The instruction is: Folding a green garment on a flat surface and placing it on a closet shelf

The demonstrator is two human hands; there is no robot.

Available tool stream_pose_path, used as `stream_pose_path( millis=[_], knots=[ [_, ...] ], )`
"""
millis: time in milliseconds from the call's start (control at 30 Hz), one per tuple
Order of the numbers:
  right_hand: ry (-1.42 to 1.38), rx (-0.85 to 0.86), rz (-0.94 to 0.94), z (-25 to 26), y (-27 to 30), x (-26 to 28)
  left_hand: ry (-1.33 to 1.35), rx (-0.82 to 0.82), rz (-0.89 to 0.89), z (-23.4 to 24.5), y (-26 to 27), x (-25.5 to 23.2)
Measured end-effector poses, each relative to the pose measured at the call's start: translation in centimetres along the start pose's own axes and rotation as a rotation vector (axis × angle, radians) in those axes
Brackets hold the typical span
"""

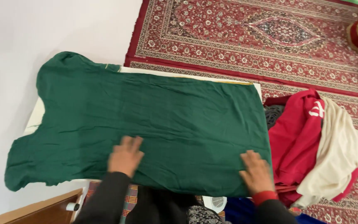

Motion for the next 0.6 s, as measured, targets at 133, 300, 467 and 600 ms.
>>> stream_pose_path(
  millis=[133, 300, 467, 600],
  knots=[
    [0.360, -0.037, -0.388, -0.8, 4.0, -11.8, -0.477, -0.257, 0.199, -0.9, 0.8, 12.0],
    [0.262, -0.173, -0.146, 2.8, -10.5, 3.0, -0.166, -0.261, -0.047, 5.9, -2.8, 3.8],
    [-0.244, 0.108, 0.523, -4.1, -17.9, 22.7, 0.006, -0.371, -0.616, -3.5, -2.3, -3.5],
    [-0.234, -0.111, 0.678, -9.1, -21.0, 21.2, 0.022, -0.437, -0.604, -2.7, -4.8, 1.5]
  ],
)
Point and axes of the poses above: each hand's wrist, its own y-axis away from the middle knuckle, its own z-axis out of the back of the hand, x = y × z, the point moved 3 cm from there along -y, towards the middle knuckle, and after that the axes turned 13 degrees about -x, right-handed, at the moved point
